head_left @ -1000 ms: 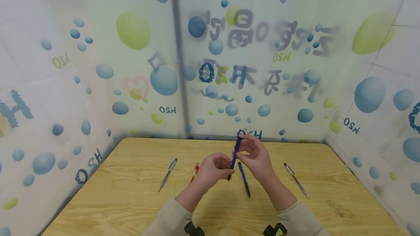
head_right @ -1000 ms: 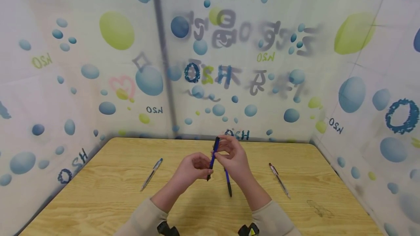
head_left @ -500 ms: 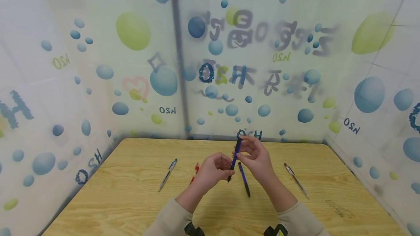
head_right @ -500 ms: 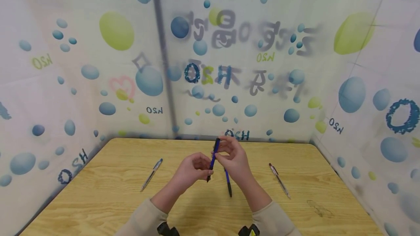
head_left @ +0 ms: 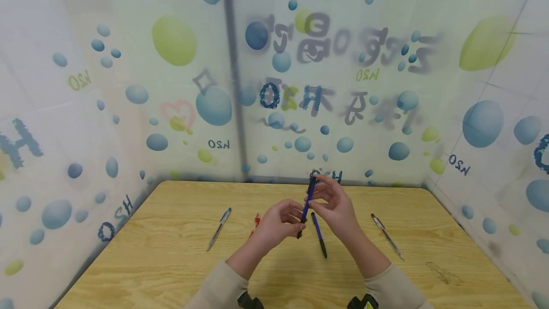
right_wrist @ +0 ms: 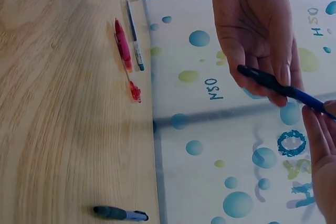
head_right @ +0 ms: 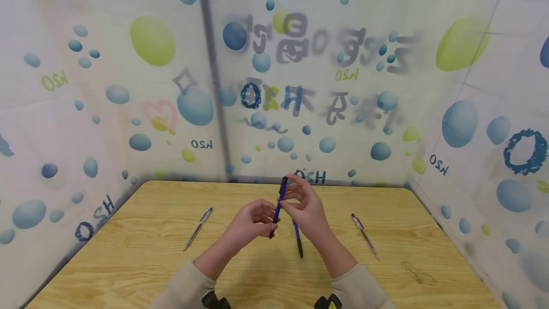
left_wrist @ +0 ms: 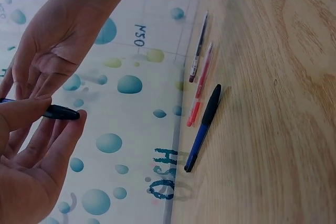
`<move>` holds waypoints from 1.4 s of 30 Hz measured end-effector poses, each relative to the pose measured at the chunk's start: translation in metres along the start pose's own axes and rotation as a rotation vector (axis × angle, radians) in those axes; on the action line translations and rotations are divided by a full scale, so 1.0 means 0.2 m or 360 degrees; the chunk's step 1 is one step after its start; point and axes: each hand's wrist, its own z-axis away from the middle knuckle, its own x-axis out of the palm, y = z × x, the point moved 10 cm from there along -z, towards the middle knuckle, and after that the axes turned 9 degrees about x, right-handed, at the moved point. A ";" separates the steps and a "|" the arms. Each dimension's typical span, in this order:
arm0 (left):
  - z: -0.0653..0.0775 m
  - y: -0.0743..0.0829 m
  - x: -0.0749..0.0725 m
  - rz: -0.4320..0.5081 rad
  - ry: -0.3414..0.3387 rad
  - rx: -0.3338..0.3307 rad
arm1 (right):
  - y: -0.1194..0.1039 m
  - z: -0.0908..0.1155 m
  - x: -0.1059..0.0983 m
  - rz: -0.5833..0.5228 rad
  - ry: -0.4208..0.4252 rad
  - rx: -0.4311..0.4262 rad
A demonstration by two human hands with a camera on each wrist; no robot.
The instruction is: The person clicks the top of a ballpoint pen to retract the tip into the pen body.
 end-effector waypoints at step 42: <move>0.01 -0.26 -0.18 -0.0296 -0.0202 -0.0216 | 0.36 0.25 0.03 0.0626 -0.0786 0.0426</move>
